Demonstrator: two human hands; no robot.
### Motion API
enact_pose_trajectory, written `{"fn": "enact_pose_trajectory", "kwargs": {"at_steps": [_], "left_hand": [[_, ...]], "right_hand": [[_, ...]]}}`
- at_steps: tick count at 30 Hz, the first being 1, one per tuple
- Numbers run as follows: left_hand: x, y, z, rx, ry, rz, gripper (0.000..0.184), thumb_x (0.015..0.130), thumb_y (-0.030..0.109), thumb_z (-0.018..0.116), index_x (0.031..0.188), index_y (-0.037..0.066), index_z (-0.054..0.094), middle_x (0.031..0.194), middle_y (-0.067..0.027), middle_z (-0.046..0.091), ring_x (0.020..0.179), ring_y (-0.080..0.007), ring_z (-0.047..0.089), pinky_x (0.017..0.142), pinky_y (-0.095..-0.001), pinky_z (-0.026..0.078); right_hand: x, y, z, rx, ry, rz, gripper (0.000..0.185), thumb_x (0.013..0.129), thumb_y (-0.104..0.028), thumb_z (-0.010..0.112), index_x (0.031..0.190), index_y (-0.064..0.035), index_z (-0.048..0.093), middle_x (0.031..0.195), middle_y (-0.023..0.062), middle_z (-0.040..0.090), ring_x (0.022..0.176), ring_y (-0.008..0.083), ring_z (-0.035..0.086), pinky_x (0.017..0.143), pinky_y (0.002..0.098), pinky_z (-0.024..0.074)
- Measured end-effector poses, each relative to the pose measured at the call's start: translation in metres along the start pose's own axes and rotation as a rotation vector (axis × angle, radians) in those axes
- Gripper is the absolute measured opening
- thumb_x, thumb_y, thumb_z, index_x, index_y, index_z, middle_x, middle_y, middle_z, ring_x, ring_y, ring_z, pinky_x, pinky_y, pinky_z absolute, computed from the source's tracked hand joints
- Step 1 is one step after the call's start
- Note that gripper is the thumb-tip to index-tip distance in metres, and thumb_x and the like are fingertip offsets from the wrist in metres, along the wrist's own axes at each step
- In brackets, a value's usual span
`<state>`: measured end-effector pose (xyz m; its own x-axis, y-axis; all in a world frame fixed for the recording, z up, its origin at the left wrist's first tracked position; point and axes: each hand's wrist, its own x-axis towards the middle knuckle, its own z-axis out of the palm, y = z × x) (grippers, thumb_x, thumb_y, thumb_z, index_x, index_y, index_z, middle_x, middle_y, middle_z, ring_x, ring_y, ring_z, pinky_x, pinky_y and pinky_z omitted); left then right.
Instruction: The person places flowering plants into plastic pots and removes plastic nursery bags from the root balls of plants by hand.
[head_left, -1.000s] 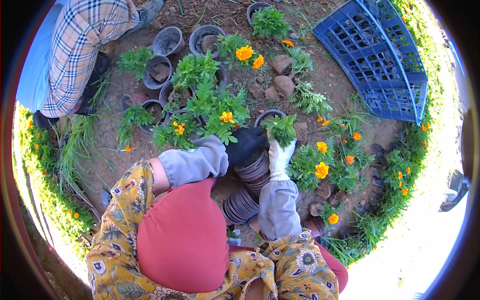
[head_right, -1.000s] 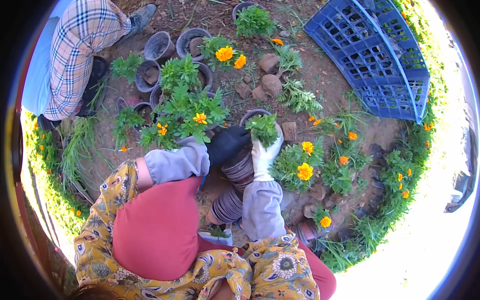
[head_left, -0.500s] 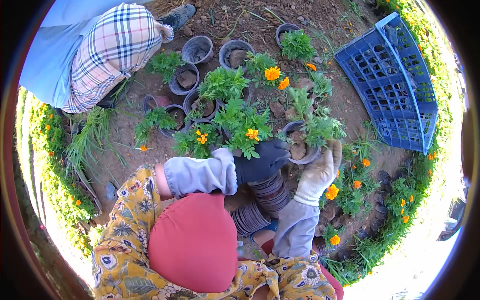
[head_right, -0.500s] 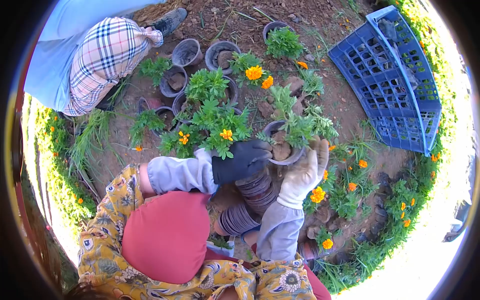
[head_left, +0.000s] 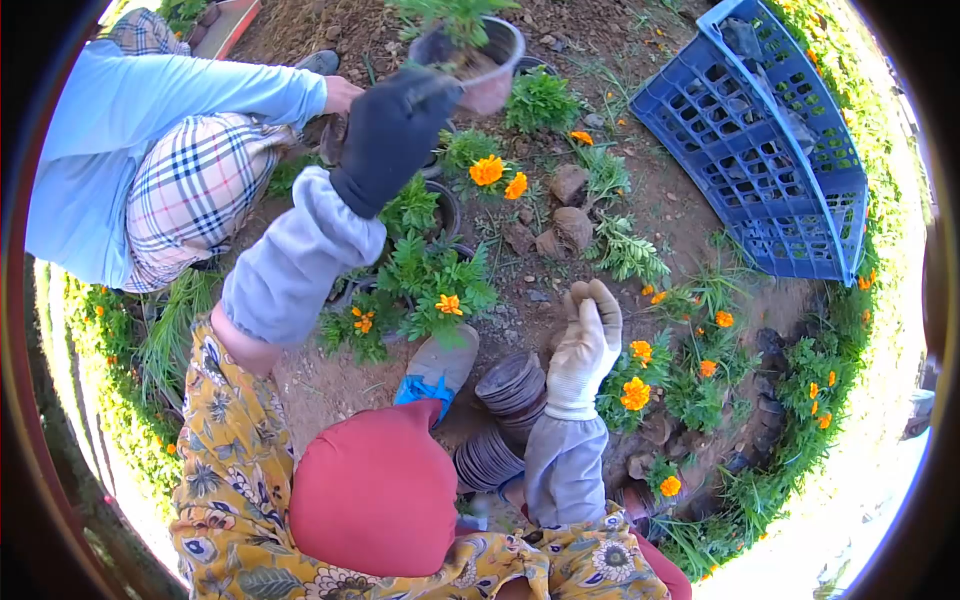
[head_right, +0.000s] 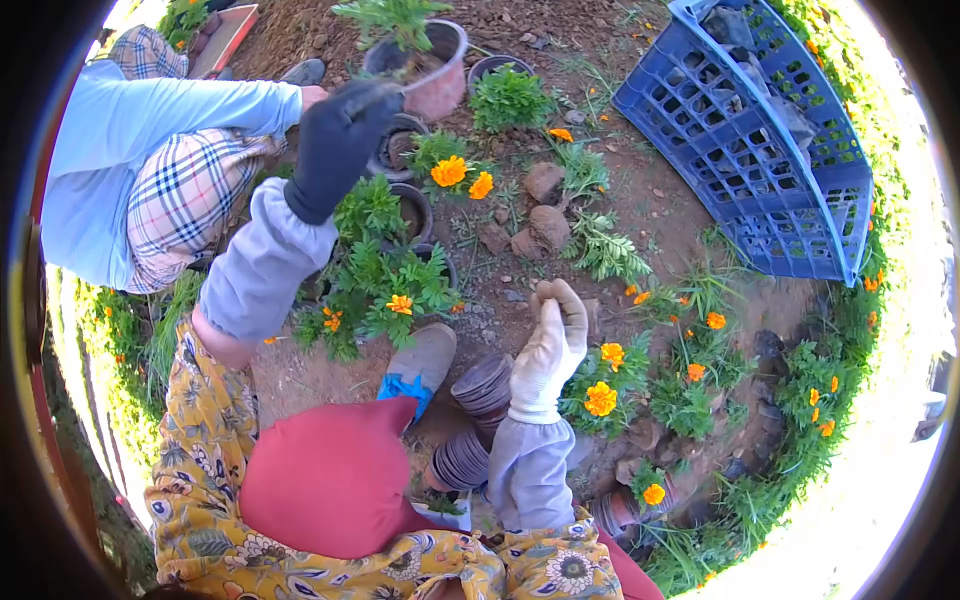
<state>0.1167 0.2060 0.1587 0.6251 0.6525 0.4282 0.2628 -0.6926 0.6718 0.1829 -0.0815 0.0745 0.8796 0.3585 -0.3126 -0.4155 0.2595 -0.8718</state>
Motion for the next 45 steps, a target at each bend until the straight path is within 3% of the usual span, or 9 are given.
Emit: {"fn": "enact_pose_trajectory", "kwargs": {"at_steps": [5, 8, 11, 17, 19, 25, 29, 38, 45], "left_hand": [[0.042, -0.108, 0.050, 0.296, 0.131, 0.036, 0.026, 0.084, 0.027, 0.061, 0.093, 0.004, 0.068, 0.090, -0.0157, 0.067, 0.082, -0.0308, 0.066, 0.074, -0.0380, 0.051], [0.039, -0.178, 0.075, 0.690, -0.291, -0.366, 0.031, 0.081, 0.031, 0.062, 0.094, 0.004, 0.068, 0.088, -0.0169, 0.067, 0.081, -0.0331, 0.065, 0.074, -0.0401, 0.051], [0.019, -0.221, 0.083, 0.275, -0.271, -0.135, 0.033, 0.077, 0.032, 0.062, 0.092, 0.004, 0.068, 0.086, -0.0185, 0.067, 0.080, -0.0345, 0.065, 0.074, -0.0414, 0.050], [0.024, -0.096, 0.030, 0.316, -0.443, -0.088, 0.031, 0.084, 0.028, 0.059, 0.102, 0.003, 0.064, 0.090, -0.0150, 0.066, 0.082, -0.0250, 0.064, 0.073, -0.0342, 0.049], [0.010, -0.001, 0.004, 0.058, -0.449, -0.147, 0.032, 0.089, 0.022, 0.055, 0.111, -0.001, 0.060, 0.100, -0.0088, 0.066, 0.086, -0.0146, 0.061, 0.079, -0.0287, 0.048], [-0.111, 0.092, 0.020, -0.672, -1.216, -0.071, 0.024, 0.091, 0.021, 0.051, 0.096, 0.001, 0.063, 0.084, -0.0133, 0.062, 0.073, -0.0289, 0.060, 0.070, -0.0371, 0.047], [-0.213, 0.048, 0.080, -0.227, -1.105, -0.153, 0.025, 0.086, 0.028, 0.056, 0.085, 0.002, 0.059, 0.075, -0.0150, 0.059, 0.068, -0.0306, 0.057, 0.066, -0.0377, 0.047], [-0.259, 0.028, 0.112, -0.698, -1.256, -0.503, 0.027, 0.090, 0.028, 0.058, 0.093, 0.002, 0.059, 0.079, -0.0028, 0.057, 0.073, -0.0089, 0.051, 0.067, -0.0280, 0.045], [-0.284, 0.023, 0.118, -0.927, -1.051, -0.660, 0.027, 0.095, 0.026, 0.051, 0.096, 0.000, 0.060, 0.086, -0.0067, 0.061, 0.081, -0.0112, 0.052, 0.076, -0.0318, 0.045]], "right_hand": [[0.010, 0.017, -0.006, -0.019, 0.006, 0.083, 0.028, 0.091, -0.012, 0.056, 0.116, 0.0018, 0.054, 0.109, 0.0095, 0.060, 0.101, 0.0159, 0.057, 0.092, 0.0296, 0.0436], [0.036, 0.040, -0.013, -0.109, 0.084, 0.058, 0.031, 0.089, -0.012, 0.059, 0.117, 0.0010, 0.053, 0.109, 0.0080, 0.058, 0.101, 0.0143, 0.055, 0.092, 0.0274, 0.0414], [0.077, 0.071, -0.010, -0.419, 0.182, -0.129, 0.038, 0.087, -0.016, 0.063, 0.118, 0.0022, 0.051, 0.113, 0.0122, 0.054, 0.105, 0.0215, 0.051, 0.092, 0.0341, 0.0408], [0.128, 0.075, 0.017, -1.359, 0.203, -0.235, 0.059, 0.075, -0.040, 0.068, 0.113, 0.0020, 0.054, 0.108, 0.0218, 0.057, 0.103, 0.0379, 0.052, 0.088, 0.0470, 0.0416], [0.132, 0.072, 0.012, -1.288, 0.087, -0.184, 0.057, 0.072, -0.040, 0.070, 0.107, 0.0028, 0.057, 0.106, 0.0220, 0.057, 0.101, 0.0375, 0.053, 0.087, 0.0457, 0.0426], [0.111, 0.053, -0.020, -0.918, -0.106, -0.046, 0.051, 0.069, -0.033, 0.073, 0.097, 0.0063, 0.058, 0.101, 0.0227, 0.057, 0.094, 0.0343, 0.055, 0.085, 0.0383, 0.0438], [0.086, 0.056, -0.060, -0.844, 0.025, -0.115, 0.054, 0.071, -0.032, 0.073, 0.104, 0.0068, 0.057, 0.104, 0.0211, 0.056, 0.097, 0.0312, 0.055, 0.087, 0.0371, 0.0427], [0.060, 0.002, -0.079, -0.490, 0.160, -0.070, 0.034, 0.080, -0.018, 0.070, 0.103, 0.0038, 0.058, 0.095, 0.0060, 0.062, 0.084, 0.0120, 0.054, 0.079, 0.0255, 0.0433], [0.057, 0.016, -0.080, -0.416, 0.126, -0.031, 0.033, 0.080, -0.018, 0.071, 0.103, 0.0015, 0.059, 0.094, 0.0042, 0.062, 0.083, 0.0112, 0.053, 0.078, 0.0250, 0.0431]]}}
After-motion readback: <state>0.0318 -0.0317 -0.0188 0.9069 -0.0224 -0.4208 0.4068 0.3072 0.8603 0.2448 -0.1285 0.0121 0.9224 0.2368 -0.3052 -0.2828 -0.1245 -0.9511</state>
